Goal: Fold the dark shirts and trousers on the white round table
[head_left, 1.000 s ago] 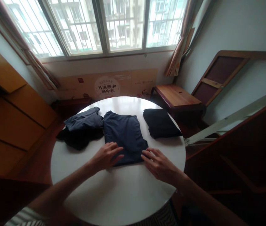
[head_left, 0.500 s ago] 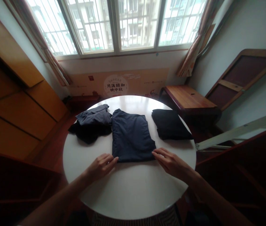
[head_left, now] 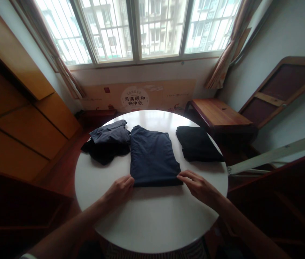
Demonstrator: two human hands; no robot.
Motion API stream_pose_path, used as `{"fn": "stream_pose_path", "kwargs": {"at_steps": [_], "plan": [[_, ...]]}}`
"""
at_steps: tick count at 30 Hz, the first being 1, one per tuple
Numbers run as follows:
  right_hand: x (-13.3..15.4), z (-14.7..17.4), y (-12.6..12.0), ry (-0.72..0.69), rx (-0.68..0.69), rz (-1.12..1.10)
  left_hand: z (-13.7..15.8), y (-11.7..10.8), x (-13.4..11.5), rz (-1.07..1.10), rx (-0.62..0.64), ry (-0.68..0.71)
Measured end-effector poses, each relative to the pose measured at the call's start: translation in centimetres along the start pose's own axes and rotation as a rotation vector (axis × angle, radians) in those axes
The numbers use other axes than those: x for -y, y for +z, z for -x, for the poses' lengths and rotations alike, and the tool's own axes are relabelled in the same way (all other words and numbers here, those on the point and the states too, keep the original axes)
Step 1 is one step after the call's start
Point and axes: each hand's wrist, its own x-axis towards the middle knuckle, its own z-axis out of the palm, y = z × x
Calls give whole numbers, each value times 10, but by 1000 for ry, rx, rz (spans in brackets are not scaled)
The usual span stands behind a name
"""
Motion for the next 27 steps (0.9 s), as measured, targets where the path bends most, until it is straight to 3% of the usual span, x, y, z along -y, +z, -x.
{"fn": "stream_pose_path", "kwargs": {"at_steps": [4,9,14,18,22,27], "plan": [[3,7,-1,18,53,-63,3,-8,-2,-106,77,60],[2,-7,-5,12,132,27,-9,-9,-6,-296,99,140],[3,-69,1,-2,131,25,-27,-1,-9,-401,142,331],[-2,-130,35,-31,251,-36,-29,2,-11,-426,139,407],[-31,-166,75,173,423,73,-23,2,-13,-421,154,436],[-74,-181,91,381,408,172,-19,2,-19,-392,191,407]]}}
